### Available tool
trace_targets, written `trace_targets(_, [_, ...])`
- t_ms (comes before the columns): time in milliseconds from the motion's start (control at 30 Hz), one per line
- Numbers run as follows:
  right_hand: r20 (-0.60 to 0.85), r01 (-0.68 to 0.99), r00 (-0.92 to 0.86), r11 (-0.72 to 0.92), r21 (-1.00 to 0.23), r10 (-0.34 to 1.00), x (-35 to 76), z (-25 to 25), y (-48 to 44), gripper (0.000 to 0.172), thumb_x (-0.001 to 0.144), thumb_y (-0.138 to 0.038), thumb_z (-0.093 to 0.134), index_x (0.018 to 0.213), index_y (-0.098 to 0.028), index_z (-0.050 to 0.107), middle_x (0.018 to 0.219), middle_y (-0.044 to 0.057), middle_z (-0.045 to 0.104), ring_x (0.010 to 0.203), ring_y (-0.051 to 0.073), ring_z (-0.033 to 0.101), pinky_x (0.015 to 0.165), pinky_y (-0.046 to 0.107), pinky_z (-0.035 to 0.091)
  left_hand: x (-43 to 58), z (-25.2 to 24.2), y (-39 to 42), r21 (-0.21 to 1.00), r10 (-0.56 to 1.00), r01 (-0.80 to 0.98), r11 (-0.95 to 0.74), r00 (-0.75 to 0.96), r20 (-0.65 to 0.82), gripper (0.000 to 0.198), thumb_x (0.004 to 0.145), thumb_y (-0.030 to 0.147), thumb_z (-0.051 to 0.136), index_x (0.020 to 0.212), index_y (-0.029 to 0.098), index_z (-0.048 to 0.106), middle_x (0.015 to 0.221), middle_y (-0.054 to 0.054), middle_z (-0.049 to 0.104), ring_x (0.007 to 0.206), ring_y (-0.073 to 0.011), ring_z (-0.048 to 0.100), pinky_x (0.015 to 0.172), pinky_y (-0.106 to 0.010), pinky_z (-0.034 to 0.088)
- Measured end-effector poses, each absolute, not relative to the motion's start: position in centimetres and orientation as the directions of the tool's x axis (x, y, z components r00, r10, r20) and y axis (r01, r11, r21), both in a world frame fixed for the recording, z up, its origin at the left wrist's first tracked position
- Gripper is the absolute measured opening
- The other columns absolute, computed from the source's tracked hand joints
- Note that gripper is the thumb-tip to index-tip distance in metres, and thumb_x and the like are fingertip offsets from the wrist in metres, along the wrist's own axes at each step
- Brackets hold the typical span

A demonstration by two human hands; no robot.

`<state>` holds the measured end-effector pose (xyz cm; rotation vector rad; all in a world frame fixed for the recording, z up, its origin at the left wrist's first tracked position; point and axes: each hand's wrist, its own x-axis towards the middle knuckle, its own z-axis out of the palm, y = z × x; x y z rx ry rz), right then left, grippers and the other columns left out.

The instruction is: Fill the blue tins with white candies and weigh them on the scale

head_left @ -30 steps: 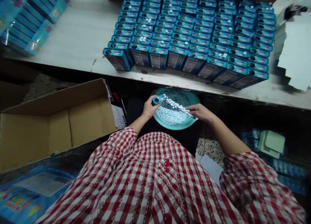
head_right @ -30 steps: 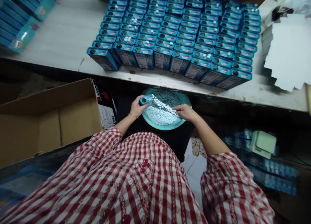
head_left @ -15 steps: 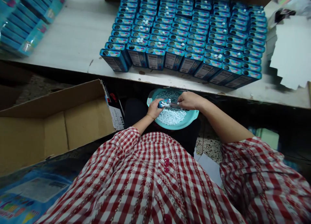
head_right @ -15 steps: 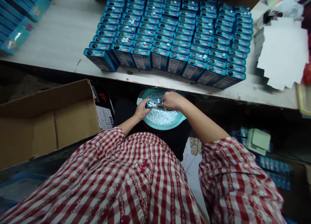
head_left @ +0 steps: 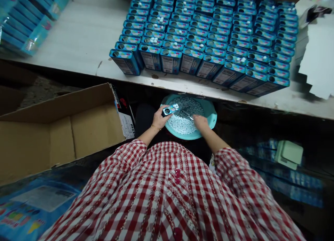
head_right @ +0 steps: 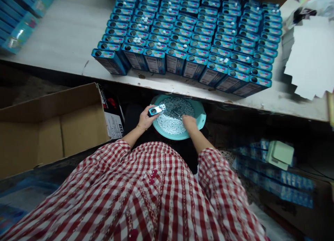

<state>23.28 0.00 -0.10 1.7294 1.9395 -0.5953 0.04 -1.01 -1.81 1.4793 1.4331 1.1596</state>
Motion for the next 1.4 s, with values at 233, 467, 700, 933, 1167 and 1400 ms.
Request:
trace_targets(233, [-0.683, 0.967, -0.256, 0.192, -0.17, 0.684, 21.5, -3.9, -1.6, 0.037, 0.086, -0.016, 0.041, 0.118, -0.022, 0.058, 0.11, 0.01, 0.066, 0.098, 0.021, 0.06, 0.081, 0.029, 0.043, 0.4, -1.9, -0.8, 0.956, 0.995, 0.29, -0.035, -0.081, 0.061, 0.04, 0.068, 0.033, 0.07, 0.102, 0.017, 0.058, 0.093, -0.004, 0.065, 0.085, -0.0163, 0.061, 0.081, -0.029, 0.048])
trace_targets(467, [-0.654, 0.93, -0.338, 0.134, -0.341, 0.677, 25.2, -1.6, -0.3, 0.034, 0.079, -0.017, 0.053, 0.111, -0.021, 0.063, 0.098, 0.003, 0.069, 0.089, 0.015, 0.06, 0.076, 0.02, 0.043, -0.2, -2.0, -0.4, 0.967, 0.992, 0.254, -0.022, -0.117, 0.053, 0.042, 0.067, 0.035, 0.07, 0.103, 0.018, 0.057, 0.094, -0.004, 0.065, 0.084, -0.0167, 0.061, 0.08, -0.03, 0.048])
trace_targets(700, [-0.574, 0.788, -0.401, -0.05, -0.613, 0.714, 27.0, 6.0, 1.8, 0.031, 0.074, -0.021, 0.052, 0.101, -0.018, 0.066, 0.066, -0.003, 0.061, 0.055, 0.009, 0.052, 0.055, 0.019, 0.041, 0.4, -1.6, 0.0, 0.946, 0.992, 0.322, -0.039, -0.102, 0.076, 0.037, 0.067, 0.027, 0.069, 0.101, 0.019, 0.059, 0.093, -0.003, 0.066, 0.084, -0.0169, 0.061, 0.08, -0.03, 0.048])
trace_targets(933, [-0.601, 0.853, -0.443, 0.108, -0.51, 0.665, 24.0, 12.5, 4.5, 0.026, 0.071, -0.02, 0.054, 0.088, -0.019, 0.073, 0.061, -0.002, 0.065, 0.053, 0.01, 0.054, 0.054, 0.02, 0.04, 1.7, -2.3, 0.3, 0.91, 0.996, 0.405, -0.086, 0.012, 0.089, 0.036, 0.067, 0.018, 0.066, 0.103, 0.019, 0.06, 0.105, -0.007, 0.065, 0.098, -0.0213, 0.06, 0.089, -0.035, 0.046])
trace_targets(1167, [-0.687, 0.915, -0.392, 0.179, -0.362, 0.612, 20.0, 15.0, 5.8, 0.022, 0.069, -0.015, 0.054, 0.075, -0.018, 0.075, 0.055, 0.001, 0.065, 0.049, 0.011, 0.055, 0.051, 0.022, 0.039, 2.4, -3.1, 0.1, 0.882, 0.99, 0.451, -0.137, 0.104, 0.1, 0.04, 0.065, 0.015, 0.065, 0.105, 0.019, 0.06, 0.107, -0.007, 0.064, 0.101, -0.0236, 0.059, 0.091, -0.038, 0.045])
trace_targets(1400, [-0.616, 0.866, -0.486, 0.248, -0.434, 0.62, 22.7, 16.0, 5.5, 0.019, 0.071, -0.021, 0.055, 0.073, -0.021, 0.073, 0.055, -0.002, 0.063, 0.055, 0.011, 0.055, 0.054, 0.021, 0.038, 2.3, -3.1, 0.1, 0.914, 0.992, 0.387, -0.125, 0.062, 0.109, 0.038, 0.066, 0.016, 0.067, 0.104, 0.02, 0.06, 0.107, -0.007, 0.064, 0.101, -0.0214, 0.059, 0.091, -0.036, 0.045])
